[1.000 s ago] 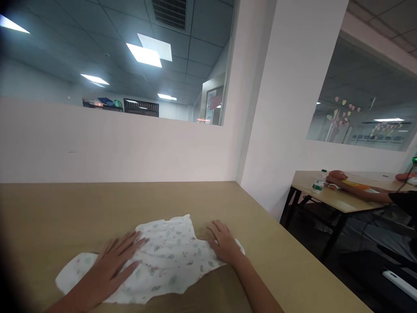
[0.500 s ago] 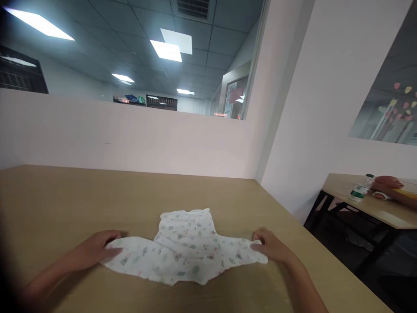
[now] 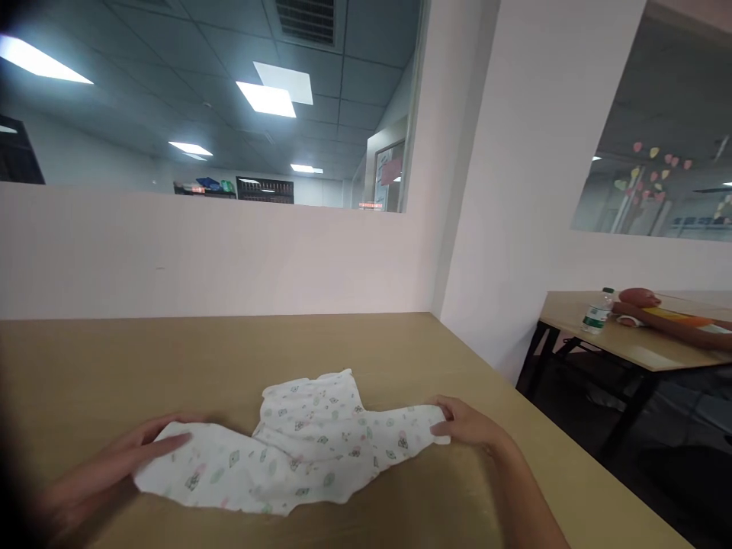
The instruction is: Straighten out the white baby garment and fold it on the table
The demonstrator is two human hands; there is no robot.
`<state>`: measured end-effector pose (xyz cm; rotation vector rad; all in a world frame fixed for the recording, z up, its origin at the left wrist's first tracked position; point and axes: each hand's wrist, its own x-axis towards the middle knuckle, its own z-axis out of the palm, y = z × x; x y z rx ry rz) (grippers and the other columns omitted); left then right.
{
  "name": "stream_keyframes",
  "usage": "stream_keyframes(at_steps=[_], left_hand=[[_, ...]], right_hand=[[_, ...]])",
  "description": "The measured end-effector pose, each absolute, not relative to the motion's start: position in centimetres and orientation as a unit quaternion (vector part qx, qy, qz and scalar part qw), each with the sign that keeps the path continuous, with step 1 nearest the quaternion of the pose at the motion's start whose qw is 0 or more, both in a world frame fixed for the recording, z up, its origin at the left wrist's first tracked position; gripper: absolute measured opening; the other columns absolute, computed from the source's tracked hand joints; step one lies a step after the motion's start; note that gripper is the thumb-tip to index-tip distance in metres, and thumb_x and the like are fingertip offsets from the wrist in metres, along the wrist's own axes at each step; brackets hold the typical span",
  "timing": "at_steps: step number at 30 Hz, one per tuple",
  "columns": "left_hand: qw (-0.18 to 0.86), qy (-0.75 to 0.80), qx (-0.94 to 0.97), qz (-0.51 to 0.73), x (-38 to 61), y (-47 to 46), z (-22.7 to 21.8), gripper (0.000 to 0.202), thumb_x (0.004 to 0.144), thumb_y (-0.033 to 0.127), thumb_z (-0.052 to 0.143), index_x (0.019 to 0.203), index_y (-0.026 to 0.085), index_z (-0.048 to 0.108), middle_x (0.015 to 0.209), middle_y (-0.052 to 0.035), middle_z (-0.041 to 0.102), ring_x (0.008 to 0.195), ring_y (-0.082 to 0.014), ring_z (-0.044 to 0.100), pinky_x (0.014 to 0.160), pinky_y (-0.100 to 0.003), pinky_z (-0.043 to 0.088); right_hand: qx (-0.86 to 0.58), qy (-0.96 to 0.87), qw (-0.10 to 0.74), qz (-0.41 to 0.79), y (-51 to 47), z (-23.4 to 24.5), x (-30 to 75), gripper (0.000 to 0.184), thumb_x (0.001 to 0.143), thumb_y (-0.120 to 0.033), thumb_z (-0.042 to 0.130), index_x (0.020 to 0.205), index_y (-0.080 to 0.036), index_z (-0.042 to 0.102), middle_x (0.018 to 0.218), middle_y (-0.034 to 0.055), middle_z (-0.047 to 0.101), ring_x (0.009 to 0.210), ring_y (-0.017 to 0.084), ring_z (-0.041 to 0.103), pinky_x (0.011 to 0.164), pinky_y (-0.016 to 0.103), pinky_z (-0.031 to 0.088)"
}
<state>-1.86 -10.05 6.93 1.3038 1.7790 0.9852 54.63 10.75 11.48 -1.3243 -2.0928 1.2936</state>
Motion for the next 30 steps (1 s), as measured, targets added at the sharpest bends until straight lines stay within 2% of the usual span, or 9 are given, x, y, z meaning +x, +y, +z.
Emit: stream_keyframes(at_steps=[3,8,12,14,15,18,22,26,30], left_hand=[[0.47,0.632,0.437,0.434,-0.5,-9.0,8.6,0.077,0.08,0.07,0.067,0.143,0.028,0.051,0.14,-0.0067,0.06,0.124,-0.0324,0.061,0.093,-0.038,0.06],[0.453,0.604,0.478,0.448,7.1,-4.7,11.8,0.067,0.079,0.057,0.071,0.137,0.026,0.057,0.126,-0.0084,0.065,0.11,-0.0276,0.065,0.082,-0.032,0.057],[0.472,0.573,0.537,0.4,13.8,-1.2,12.5,0.062,0.083,0.058,0.07,0.135,0.026,0.057,0.102,-0.006,0.066,0.09,-0.0215,0.064,0.073,-0.029,0.054],[0.499,0.517,0.588,0.371,15.8,-0.8,12.6,0.062,0.092,0.063,0.059,0.141,0.026,0.051,0.096,-0.0052,0.067,0.086,-0.02,0.065,0.081,-0.032,0.054],[0.496,0.496,0.613,0.364,16.4,-1.0,12.6,0.059,0.097,0.064,0.051,0.143,0.028,0.048,0.099,-0.0051,0.068,0.093,-0.0203,0.065,0.09,-0.034,0.053],[0.404,0.51,0.678,0.343,16.3,-2.9,12.2,0.049,0.102,0.065,0.036,0.14,0.037,0.051,0.12,-0.0027,0.067,0.121,-0.0218,0.058,0.108,-0.038,0.047],[0.22,0.552,0.759,0.266,14.2,-6.0,8.9,0.041,0.104,0.058,0.037,0.136,0.044,0.058,0.146,0.0018,0.053,0.138,-0.0247,0.048,0.121,-0.048,0.039],[0.017,0.493,0.856,0.156,13.3,-7.5,4.8,0.046,0.102,0.048,0.048,0.148,0.044,0.047,0.154,0.0012,0.047,0.143,-0.0287,0.044,0.117,-0.059,0.041],[-0.128,0.442,0.877,0.139,13.8,-7.2,3.6,0.051,0.103,0.045,0.048,0.152,0.035,0.043,0.152,-0.0007,0.049,0.14,-0.0287,0.048,0.108,-0.059,0.049]], right_hand=[[-0.465,-0.733,0.192,0.457,10.9,11.4,54.5,0.047,0.062,-0.024,0.059,0.108,-0.017,0.068,0.101,0.0073,0.065,0.087,0.021,0.06,0.062,0.025,0.045],[-0.481,-0.697,0.236,0.477,11.4,10.5,53.7,0.05,0.064,-0.027,0.055,0.112,-0.017,0.063,0.099,0.0064,0.063,0.073,0.016,0.057,0.056,0.024,0.043],[-0.501,-0.684,0.269,0.456,11.8,10.0,53.1,0.057,0.064,-0.03,0.057,0.119,-0.015,0.06,0.096,0.0054,0.061,0.065,0.013,0.053,0.052,0.024,0.039],[-0.502,-0.68,0.294,0.446,11.9,9.8,52.9,0.058,0.064,-0.031,0.058,0.12,-0.014,0.059,0.092,0.0047,0.061,0.065,0.014,0.053,0.053,0.024,0.039],[-0.502,-0.676,0.309,0.442,12.0,9.8,52.8,0.059,0.065,-0.032,0.059,0.121,-0.014,0.059,0.088,0.0039,0.06,0.065,0.014,0.052,0.054,0.025,0.039],[-0.506,-0.661,0.348,0.433,12.6,9.4,52.5,0.06,0.065,-0.031,0.062,0.122,-0.014,0.059,0.078,0.0009,0.058,0.064,0.015,0.051,0.055,0.025,0.038],[-0.501,-0.647,0.389,0.423,13.1,8.8,51.9,0.062,0.064,-0.032,0.069,0.123,-0.015,0.058,0.082,0.0027,0.065,0.071,0.018,0.057,0.06,0.027,0.041],[-0.466,-0.637,0.457,0.41,12.4,8.5,50.1,0.06,0.067,-0.036,0.071,0.12,-0.015,0.057,0.094,0.007,0.07,0.082,0.022,0.063,0.071,0.031,0.048],[-0.437,-0.657,0.531,0.31,10.2,8.8,46.2,0.053,0.076,-0.041,0.07,0.121,-0.015,0.058,0.079,0.0017,0.064,0.061,0.015,0.049,0.058,0.028,0.041]])
